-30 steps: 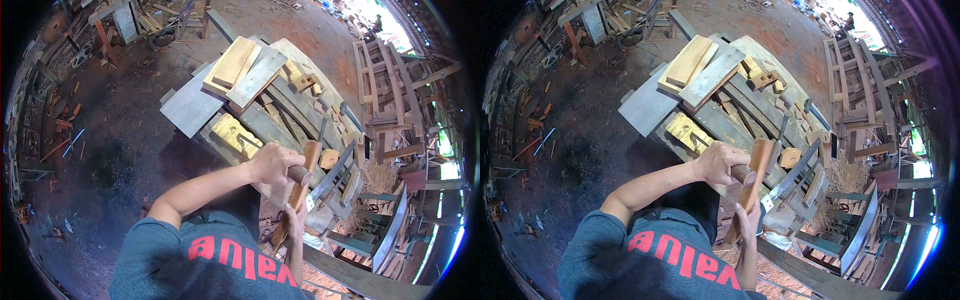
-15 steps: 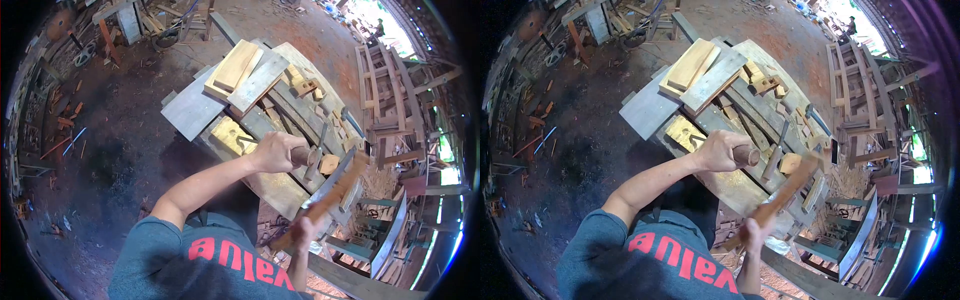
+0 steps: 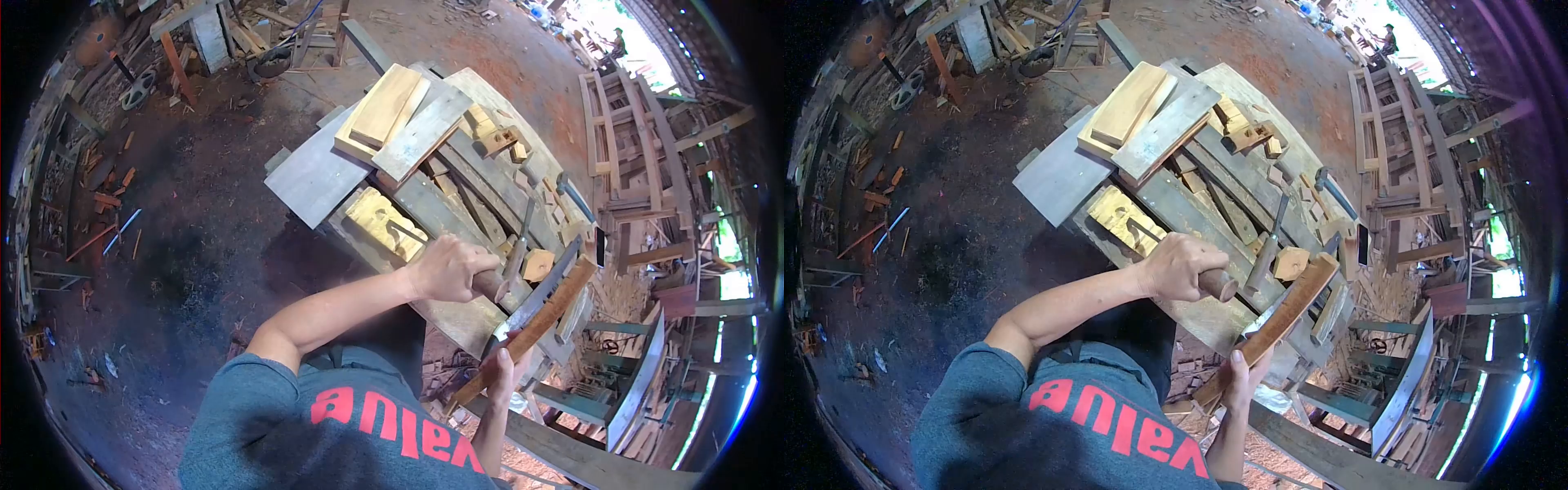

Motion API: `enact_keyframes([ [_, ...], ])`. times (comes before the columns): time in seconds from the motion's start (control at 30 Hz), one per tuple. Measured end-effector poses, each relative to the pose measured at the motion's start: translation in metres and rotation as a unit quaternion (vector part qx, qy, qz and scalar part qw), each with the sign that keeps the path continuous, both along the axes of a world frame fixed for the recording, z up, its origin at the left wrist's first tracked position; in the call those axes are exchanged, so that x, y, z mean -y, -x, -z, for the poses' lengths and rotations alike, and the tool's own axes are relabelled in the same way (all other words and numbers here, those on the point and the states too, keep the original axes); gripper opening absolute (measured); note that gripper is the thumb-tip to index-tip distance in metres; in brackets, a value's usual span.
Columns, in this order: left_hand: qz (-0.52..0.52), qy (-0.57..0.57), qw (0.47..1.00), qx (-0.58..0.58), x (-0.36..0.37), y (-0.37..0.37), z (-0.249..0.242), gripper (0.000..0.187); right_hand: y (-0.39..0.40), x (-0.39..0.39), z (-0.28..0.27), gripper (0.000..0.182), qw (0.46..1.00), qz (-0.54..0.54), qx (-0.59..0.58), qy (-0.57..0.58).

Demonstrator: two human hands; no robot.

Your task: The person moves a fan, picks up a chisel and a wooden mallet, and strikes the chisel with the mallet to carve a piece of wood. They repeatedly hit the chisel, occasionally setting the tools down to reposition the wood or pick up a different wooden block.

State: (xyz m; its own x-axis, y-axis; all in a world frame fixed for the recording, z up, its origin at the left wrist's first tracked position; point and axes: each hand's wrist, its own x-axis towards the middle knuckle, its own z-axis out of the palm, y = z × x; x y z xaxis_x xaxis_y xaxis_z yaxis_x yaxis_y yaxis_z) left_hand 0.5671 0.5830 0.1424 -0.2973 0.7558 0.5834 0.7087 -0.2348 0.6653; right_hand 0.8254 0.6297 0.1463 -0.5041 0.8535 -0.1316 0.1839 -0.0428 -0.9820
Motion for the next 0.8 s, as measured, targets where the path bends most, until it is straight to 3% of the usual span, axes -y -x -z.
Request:
enact_keyframes([
  [0.2,0.028,-0.016,0.999,-0.007,0.007,-0.003,-0.010,0.028,0.007,0.005,-0.003,0.065,0.999,-0.030,-0.005,-0.026],
  [0.3,0.030,-0.107,0.987,0.116,0.014,0.020,-0.027,0.021,0.018,0.007,-0.016,0.069,0.999,-0.042,0.027,-0.020],
  [0.37,0.093,-0.153,0.942,0.283,0.017,0.036,-0.030,0.016,0.023,0.003,-0.015,0.071,0.998,-0.031,0.048,-0.020],
  [0.47,0.016,-0.132,0.956,0.260,0.030,0.066,-0.036,0.016,0.031,-0.007,-0.014,0.074,0.978,-0.078,0.112,-0.160],
  [0.57,-0.010,-0.144,0.952,0.269,0.032,0.080,-0.030,0.018,0.062,0.000,-0.058,0.064,0.965,-0.133,0.164,-0.152],
  [0.6,-0.029,-0.140,0.948,0.285,0.034,0.082,-0.026,0.019,0.068,-0.004,-0.060,0.063,0.951,-0.154,0.174,-0.205],
  [0.7,-0.058,-0.130,0.947,0.288,0.041,0.088,-0.024,0.021,0.088,-0.008,-0.079,0.064,0.914,-0.198,0.251,-0.251],
  [0.8,-0.044,-0.147,0.926,0.345,0.050,0.088,-0.024,0.021,0.108,-0.015,-0.094,0.067,0.905,-0.225,0.235,-0.275],
])
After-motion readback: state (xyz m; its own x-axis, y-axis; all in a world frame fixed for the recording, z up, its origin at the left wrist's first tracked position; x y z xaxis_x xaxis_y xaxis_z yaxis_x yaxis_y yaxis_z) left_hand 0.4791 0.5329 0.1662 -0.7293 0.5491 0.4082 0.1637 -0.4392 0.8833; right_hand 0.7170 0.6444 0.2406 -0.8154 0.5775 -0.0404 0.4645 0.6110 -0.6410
